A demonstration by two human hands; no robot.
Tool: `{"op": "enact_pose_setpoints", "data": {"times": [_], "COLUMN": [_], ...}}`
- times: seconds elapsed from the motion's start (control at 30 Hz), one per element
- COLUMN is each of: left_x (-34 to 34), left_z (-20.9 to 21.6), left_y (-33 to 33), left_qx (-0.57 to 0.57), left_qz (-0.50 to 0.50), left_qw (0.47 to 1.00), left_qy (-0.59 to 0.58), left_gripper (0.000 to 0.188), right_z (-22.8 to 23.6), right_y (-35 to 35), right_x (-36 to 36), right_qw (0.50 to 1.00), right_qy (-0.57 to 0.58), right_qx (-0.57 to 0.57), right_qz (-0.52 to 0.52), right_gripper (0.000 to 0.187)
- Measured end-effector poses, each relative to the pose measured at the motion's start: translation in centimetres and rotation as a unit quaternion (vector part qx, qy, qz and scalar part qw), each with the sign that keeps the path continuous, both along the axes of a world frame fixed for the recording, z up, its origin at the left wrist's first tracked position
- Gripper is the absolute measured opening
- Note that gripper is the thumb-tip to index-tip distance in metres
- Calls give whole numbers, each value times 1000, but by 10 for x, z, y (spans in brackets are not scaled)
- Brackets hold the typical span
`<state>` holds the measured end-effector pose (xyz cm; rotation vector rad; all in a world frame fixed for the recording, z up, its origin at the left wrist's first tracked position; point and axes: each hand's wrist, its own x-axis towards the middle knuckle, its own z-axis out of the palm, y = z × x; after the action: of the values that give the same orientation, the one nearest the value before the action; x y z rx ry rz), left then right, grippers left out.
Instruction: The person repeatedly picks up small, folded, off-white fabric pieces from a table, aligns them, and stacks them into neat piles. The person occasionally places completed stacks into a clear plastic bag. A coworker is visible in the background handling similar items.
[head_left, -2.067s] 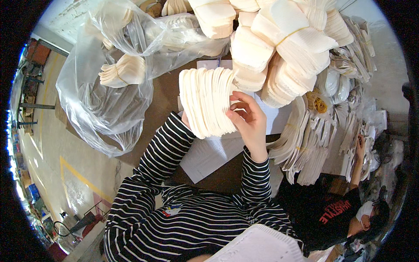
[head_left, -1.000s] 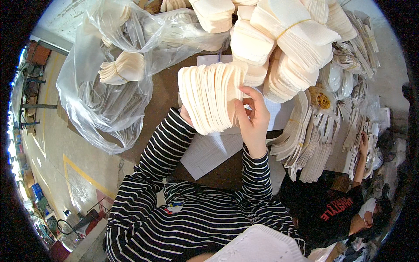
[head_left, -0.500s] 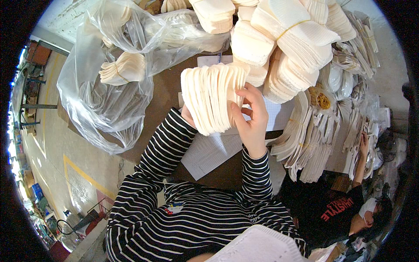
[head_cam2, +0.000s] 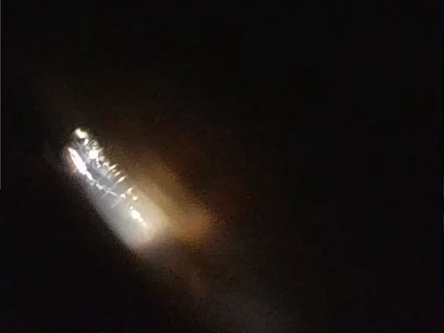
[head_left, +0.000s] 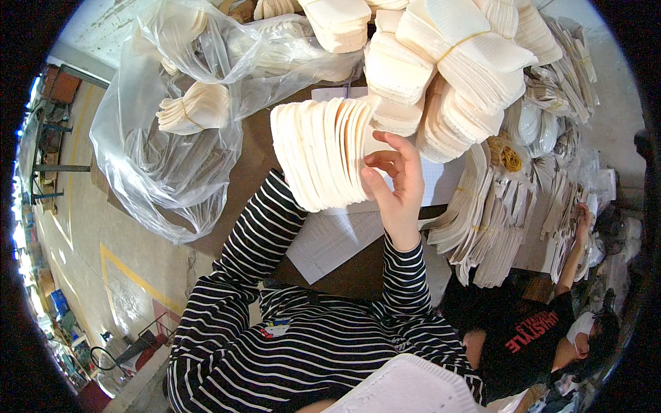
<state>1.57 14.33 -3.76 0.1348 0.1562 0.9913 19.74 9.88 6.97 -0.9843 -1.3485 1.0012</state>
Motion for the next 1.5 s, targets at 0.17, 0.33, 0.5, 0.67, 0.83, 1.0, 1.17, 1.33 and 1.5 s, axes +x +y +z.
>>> {"op": "enact_pose_setpoints", "data": {"times": [0.17, 0.33, 0.5, 0.67, 0.83, 1.0, 1.17, 1.33, 1.5], "left_x": [0, 1, 1, 1, 1, 1, 2, 0, 0], "left_z": [-2, -4, -5, -7, -6, -8, -8, -8, -9], "left_y": [-1, -1, -3, -3, -4, -5, -7, -7, -7], "left_qx": [2, 3, 2, 1, 1, 1, -2, -3, -6], "left_qz": [-5, -9, -17, -19, -21, -23, -23, -20, -19], "left_qw": [1000, 1000, 1000, 1000, 1000, 1000, 1000, 1000, 1000], "left_qy": [-1, -2, -4, -7, -9, -7, -10, -8, -9], "left_gripper": [54, 54, 54, 54, 54, 53, 53, 53, 53], "right_z": [0, -6, 0, 1, -2, -5, -1, -3, 1], "right_y": [-1, -2, 1, -1, 0, 1, 1, 0, 0], "right_x": [-4, 0, 1, -1, -2, 4, 1, 0, -1], "right_qw": [1000, 999, 991, 990, 988, 980, 974, 981, 983], "right_qy": [8, -18, -115, -127, -134, -175, -204, -180, -167], "right_qx": [-6, -18, 39, 43, 48, 67, 86, 56, 40], "right_qz": [2, -28, -51, -46, -62, -62, -49, -39, -58], "right_gripper": [44, 31, 20, 23, 20, 18, 20, 21, 18]}}
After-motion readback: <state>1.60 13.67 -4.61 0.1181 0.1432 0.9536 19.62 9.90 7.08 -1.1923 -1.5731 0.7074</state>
